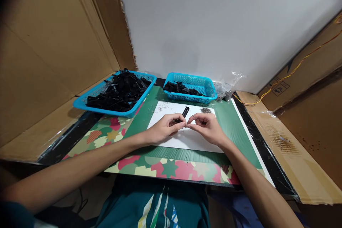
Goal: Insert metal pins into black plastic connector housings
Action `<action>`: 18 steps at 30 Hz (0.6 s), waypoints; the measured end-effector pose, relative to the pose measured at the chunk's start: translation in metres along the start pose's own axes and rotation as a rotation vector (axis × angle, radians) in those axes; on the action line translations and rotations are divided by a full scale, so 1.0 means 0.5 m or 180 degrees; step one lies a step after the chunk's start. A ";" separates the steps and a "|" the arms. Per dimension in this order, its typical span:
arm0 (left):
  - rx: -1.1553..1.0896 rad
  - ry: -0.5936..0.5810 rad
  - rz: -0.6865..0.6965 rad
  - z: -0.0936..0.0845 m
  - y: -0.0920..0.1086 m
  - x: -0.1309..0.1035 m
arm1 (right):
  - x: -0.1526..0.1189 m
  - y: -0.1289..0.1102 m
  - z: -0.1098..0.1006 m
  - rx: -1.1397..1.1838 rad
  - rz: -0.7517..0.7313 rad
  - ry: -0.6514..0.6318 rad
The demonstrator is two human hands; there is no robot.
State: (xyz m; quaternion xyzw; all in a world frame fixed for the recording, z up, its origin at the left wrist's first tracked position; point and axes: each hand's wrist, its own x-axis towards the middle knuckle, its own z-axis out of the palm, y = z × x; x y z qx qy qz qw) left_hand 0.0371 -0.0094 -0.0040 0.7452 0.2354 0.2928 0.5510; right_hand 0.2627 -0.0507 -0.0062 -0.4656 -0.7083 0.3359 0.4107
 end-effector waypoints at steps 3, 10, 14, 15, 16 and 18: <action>0.0054 0.0022 0.0047 -0.003 -0.004 0.002 | 0.000 0.002 0.001 0.0043 -0.0037 -0.0004; 0.0278 0.0253 0.0183 -0.005 0.006 0.000 | -0.002 0.003 0.002 0.0021 0.0144 0.0030; 0.0463 0.0320 0.0211 -0.003 0.001 -0.003 | 0.000 0.004 0.006 0.0061 0.0138 0.0022; 0.0505 0.0334 0.0224 -0.003 -0.001 -0.003 | 0.001 0.003 0.007 0.0062 0.0140 0.0022; 0.0537 0.0333 0.0239 -0.003 -0.002 -0.003 | 0.001 0.003 0.007 0.0060 0.0143 0.0034; 0.0588 0.0248 0.0260 -0.005 -0.004 -0.003 | 0.000 0.001 0.008 0.0055 0.0135 0.0123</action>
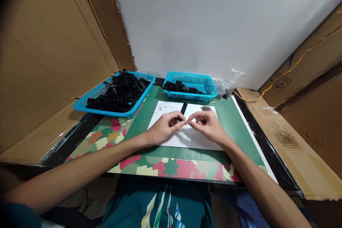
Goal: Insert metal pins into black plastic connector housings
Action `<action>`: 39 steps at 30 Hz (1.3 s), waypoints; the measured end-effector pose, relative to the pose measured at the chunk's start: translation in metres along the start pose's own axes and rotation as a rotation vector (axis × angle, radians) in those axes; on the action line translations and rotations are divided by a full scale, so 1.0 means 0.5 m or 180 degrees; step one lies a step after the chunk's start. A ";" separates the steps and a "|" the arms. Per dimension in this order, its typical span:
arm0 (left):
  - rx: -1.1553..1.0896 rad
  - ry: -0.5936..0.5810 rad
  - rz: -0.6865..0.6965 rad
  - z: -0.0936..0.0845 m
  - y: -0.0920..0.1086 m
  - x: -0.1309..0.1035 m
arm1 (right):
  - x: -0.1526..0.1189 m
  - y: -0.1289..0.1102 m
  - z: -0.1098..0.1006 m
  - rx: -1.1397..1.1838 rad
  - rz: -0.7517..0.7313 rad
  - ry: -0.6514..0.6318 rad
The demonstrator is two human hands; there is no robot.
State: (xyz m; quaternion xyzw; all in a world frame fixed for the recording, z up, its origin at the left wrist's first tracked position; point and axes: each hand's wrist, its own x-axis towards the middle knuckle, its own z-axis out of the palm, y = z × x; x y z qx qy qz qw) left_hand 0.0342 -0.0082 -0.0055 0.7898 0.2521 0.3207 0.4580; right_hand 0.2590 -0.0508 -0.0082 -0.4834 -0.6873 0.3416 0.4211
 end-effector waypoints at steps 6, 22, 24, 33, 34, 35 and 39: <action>-0.0279 -0.0212 -0.0131 0.004 0.006 -0.003 | -0.009 -0.006 0.005 -0.0233 -0.0361 0.0637; -0.1190 -0.0068 -0.0383 0.016 -0.014 0.005 | -0.022 0.002 0.027 -0.1691 -0.1883 0.1339; -0.1189 -0.0082 -0.0420 0.016 -0.011 0.005 | -0.021 -0.003 0.028 -0.1658 -0.1969 0.1312; -0.1306 -0.0188 -0.0529 0.013 -0.017 0.004 | -0.020 -0.003 0.027 -0.1589 -0.2029 0.1087; -0.1312 -0.0192 -0.0530 0.013 -0.018 0.003 | -0.019 0.000 0.026 -0.1587 -0.2018 0.1062; -0.1323 -0.0188 -0.0529 0.013 -0.018 0.003 | -0.019 0.002 0.025 -0.1591 -0.1999 0.1047; -0.1374 -0.0164 -0.0520 0.014 -0.019 0.002 | -0.020 0.005 0.021 -0.1610 -0.1953 0.0948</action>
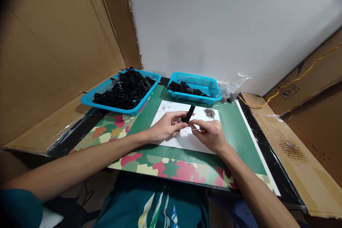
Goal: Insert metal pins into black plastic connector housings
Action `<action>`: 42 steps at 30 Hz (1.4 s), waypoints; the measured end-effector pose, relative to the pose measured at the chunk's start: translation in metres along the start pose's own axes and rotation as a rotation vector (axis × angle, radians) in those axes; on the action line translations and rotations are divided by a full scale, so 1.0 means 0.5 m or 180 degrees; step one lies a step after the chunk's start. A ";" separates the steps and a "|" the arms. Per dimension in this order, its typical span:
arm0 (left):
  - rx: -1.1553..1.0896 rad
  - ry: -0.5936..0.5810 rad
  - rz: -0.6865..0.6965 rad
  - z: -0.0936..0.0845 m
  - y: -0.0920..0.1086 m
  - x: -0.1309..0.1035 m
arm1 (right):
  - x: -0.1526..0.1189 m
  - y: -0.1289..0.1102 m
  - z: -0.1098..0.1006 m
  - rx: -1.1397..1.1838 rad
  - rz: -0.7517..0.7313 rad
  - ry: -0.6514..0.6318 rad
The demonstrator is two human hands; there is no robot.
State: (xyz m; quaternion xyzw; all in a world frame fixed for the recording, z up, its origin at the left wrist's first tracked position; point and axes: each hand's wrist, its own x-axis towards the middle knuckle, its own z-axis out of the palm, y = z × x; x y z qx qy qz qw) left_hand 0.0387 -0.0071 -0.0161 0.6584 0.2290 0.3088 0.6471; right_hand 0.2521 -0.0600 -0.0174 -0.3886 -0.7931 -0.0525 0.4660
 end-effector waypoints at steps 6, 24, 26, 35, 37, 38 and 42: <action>0.0215 0.0130 0.0354 0.001 0.004 0.002 | 0.001 -0.005 0.001 0.0027 -0.0007 -0.0022; 0.0128 0.0136 0.0003 0.002 0.012 -0.001 | 0.002 -0.007 0.003 0.0047 0.0007 -0.0061; 0.0179 0.0187 -0.0009 0.001 0.014 -0.001 | 0.004 -0.005 0.004 0.0031 0.0028 -0.0088; 0.0216 0.0197 -0.0022 -0.005 0.012 0.001 | 0.007 -0.005 0.003 0.0023 0.0100 -0.0259; 0.0222 0.0178 -0.0030 -0.005 0.011 0.001 | 0.007 -0.005 0.002 0.0125 0.0122 -0.0232; 0.0214 0.0165 -0.0042 -0.006 0.011 0.000 | 0.006 -0.005 0.001 0.0189 0.0133 -0.0222; 0.0182 0.0011 -0.0118 -0.009 0.016 -0.003 | 0.007 -0.006 0.001 0.0371 0.0155 -0.0210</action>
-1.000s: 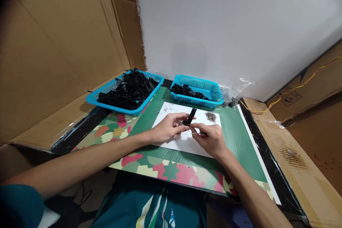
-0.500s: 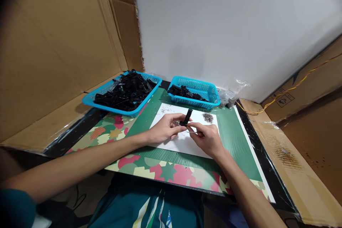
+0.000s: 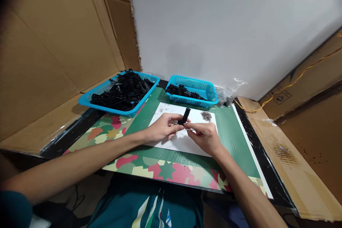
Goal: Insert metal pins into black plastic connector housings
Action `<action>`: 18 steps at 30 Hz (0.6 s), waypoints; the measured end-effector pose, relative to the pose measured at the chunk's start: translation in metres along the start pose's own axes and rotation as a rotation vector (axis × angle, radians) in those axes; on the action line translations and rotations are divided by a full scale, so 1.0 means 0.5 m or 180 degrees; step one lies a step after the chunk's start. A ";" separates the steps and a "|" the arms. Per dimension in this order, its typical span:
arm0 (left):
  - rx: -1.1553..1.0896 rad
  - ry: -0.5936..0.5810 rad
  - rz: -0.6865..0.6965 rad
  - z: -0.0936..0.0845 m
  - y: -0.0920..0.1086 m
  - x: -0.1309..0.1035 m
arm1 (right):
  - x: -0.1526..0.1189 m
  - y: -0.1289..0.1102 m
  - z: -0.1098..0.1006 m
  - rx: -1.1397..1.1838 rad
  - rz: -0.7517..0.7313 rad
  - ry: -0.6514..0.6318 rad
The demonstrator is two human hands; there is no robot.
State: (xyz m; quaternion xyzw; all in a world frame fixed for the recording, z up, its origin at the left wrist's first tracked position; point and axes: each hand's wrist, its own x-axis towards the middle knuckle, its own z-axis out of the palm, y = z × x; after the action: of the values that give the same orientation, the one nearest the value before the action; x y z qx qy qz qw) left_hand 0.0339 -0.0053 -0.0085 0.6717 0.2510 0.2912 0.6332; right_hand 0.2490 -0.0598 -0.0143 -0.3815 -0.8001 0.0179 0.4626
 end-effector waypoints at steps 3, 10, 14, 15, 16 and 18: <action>0.0033 -0.0202 -0.0050 -0.003 0.004 -0.002 | 0.000 0.001 -0.003 0.0043 -0.0027 -0.0048; -0.0032 -0.0766 -0.0041 -0.001 0.006 -0.004 | 0.005 0.006 -0.018 -0.0057 0.0113 0.0100; 0.0245 -0.0722 0.0023 0.003 0.008 -0.007 | 0.007 0.006 -0.021 0.0386 0.0384 -0.0077; 0.0293 -0.0698 0.0036 0.004 0.009 -0.008 | 0.006 0.006 -0.021 0.0484 0.0460 -0.0108; 0.0373 -0.0646 0.0087 0.004 0.010 -0.008 | 0.006 0.007 -0.021 0.0533 0.0517 -0.0092; 0.0617 -0.0410 0.0284 0.005 0.011 -0.008 | 0.006 0.009 -0.020 0.0506 0.0576 0.0030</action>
State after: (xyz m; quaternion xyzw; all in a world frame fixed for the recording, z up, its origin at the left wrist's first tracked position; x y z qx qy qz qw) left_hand 0.0326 -0.0101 -0.0032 0.7576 0.2066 0.2497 0.5666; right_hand 0.2584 -0.0581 -0.0078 -0.4143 -0.7562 0.1212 0.4917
